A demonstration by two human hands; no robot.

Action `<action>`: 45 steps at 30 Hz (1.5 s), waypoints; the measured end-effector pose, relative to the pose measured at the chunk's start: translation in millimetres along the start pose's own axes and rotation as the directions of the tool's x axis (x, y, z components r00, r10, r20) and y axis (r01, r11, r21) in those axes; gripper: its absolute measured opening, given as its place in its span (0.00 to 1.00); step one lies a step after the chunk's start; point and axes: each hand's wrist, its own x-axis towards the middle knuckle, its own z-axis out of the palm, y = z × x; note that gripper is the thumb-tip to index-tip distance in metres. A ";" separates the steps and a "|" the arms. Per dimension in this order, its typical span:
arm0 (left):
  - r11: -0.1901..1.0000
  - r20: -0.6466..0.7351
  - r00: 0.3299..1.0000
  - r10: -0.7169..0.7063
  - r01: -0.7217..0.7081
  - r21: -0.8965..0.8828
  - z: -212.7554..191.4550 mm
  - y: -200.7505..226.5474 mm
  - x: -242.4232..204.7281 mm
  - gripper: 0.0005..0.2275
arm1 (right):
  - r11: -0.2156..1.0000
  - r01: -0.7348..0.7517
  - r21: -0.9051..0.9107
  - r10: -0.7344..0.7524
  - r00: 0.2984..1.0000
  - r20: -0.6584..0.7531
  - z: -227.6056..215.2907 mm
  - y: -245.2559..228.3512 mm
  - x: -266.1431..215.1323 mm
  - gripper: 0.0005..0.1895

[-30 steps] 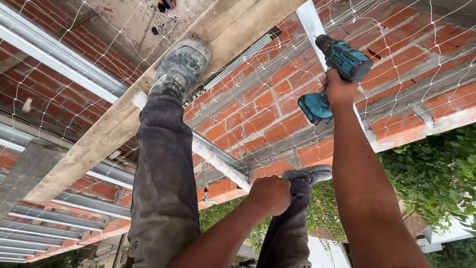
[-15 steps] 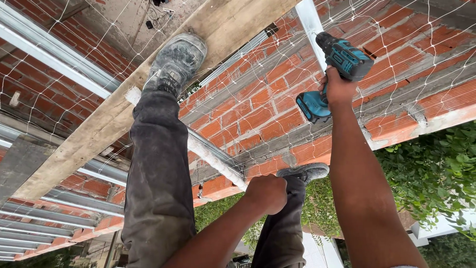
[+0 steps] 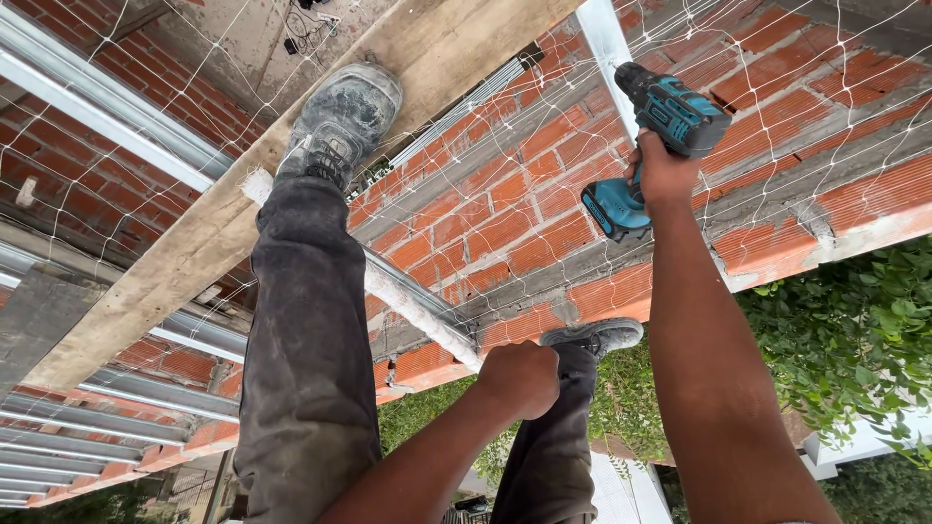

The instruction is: Installing metal frames onto a brick wall using a power drill and screws

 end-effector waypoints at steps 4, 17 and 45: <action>1.000 0.009 1.000 -0.002 0.002 -0.001 -7.9 3.5 -3.0 0.12 | 1.000 0.022 -0.001 -0.022 0.999 0.023 1.0 -0.8 -2.3 0.10; 1.000 -0.005 1.000 -0.008 0.008 0.009 1.1 1.7 1.6 0.11 | 0.999 0.039 -0.024 -0.039 0.999 0.021 -0.6 -5.9 -3.1 0.10; 0.995 -0.007 0.998 -0.055 0.055 -0.080 -0.9 7.8 6.1 0.12 | 0.878 0.453 -0.154 -0.406 0.876 0.262 -26.7 15.3 28.5 0.05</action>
